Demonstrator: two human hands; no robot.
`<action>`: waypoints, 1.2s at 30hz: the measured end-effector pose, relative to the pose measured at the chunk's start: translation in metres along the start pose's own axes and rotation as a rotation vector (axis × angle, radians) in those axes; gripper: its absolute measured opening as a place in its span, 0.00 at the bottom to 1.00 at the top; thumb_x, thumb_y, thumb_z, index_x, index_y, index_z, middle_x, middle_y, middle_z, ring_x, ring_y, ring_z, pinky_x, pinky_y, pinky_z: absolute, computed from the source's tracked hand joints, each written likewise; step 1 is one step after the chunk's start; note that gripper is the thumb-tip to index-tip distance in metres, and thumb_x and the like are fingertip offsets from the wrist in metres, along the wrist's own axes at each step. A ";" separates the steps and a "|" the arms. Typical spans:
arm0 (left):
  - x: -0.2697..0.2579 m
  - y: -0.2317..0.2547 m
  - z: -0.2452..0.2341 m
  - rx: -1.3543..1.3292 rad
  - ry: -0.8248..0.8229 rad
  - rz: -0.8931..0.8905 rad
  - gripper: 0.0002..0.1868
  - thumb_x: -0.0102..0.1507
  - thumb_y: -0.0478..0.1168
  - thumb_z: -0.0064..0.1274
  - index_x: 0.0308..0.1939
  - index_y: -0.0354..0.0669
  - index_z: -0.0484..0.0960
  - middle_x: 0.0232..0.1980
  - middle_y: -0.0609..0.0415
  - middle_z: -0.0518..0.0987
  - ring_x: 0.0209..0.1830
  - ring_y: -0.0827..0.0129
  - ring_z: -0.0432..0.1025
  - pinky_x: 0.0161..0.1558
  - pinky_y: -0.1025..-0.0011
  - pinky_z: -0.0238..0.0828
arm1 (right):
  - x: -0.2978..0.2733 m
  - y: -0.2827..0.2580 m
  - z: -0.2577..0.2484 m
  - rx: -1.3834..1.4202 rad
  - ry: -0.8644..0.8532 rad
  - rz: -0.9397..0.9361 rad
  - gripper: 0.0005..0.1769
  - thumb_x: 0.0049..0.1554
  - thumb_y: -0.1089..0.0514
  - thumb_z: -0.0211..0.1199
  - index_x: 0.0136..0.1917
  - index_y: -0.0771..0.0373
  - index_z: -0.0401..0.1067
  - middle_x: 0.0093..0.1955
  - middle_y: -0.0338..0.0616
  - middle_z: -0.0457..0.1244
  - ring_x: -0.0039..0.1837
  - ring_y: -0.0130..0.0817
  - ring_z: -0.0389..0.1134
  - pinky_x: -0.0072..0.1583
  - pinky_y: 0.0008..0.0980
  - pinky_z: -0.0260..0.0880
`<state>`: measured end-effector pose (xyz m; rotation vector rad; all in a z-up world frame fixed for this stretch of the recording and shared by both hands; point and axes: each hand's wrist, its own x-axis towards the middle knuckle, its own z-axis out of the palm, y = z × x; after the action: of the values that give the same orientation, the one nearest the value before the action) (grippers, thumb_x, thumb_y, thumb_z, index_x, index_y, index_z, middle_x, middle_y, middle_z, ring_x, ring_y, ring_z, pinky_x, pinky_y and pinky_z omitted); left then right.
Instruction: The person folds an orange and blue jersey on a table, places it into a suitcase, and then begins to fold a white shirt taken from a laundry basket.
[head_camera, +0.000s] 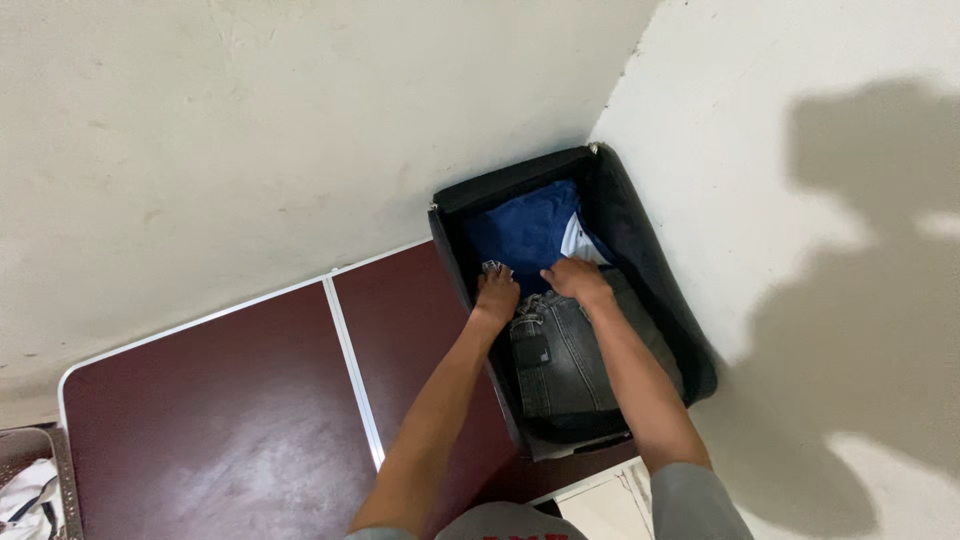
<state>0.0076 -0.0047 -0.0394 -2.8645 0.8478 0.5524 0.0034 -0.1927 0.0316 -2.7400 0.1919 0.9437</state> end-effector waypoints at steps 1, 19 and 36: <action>0.002 0.000 0.004 -0.008 -0.034 -0.007 0.14 0.65 0.40 0.55 0.54 0.49 0.87 0.74 0.47 0.64 0.72 0.47 0.57 0.68 0.46 0.57 | 0.007 0.000 0.006 -0.059 -0.008 -0.030 0.34 0.68 0.34 0.43 0.63 0.61 0.77 0.68 0.52 0.67 0.70 0.49 0.65 0.72 0.49 0.62; -0.039 0.004 -0.069 -0.088 0.160 0.050 0.13 0.63 0.36 0.54 0.50 0.46 0.87 0.63 0.42 0.75 0.65 0.47 0.69 0.67 0.52 0.62 | -0.008 -0.001 0.007 0.009 0.079 -0.074 0.26 0.67 0.43 0.44 0.66 0.57 0.74 0.67 0.53 0.66 0.69 0.51 0.65 0.72 0.55 0.58; -0.187 -0.095 -0.144 -0.642 0.826 0.115 0.08 0.64 0.33 0.55 0.44 0.34 0.85 0.45 0.40 0.81 0.45 0.44 0.75 0.49 0.54 0.74 | -0.104 -0.118 -0.015 0.367 0.894 -0.459 0.21 0.65 0.53 0.58 0.65 0.67 0.72 0.65 0.58 0.66 0.65 0.57 0.65 0.65 0.50 0.65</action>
<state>-0.0419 0.1412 0.1631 -3.6972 1.0745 -0.5249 -0.0453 -0.0779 0.1290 -2.4772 -0.1099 -0.4199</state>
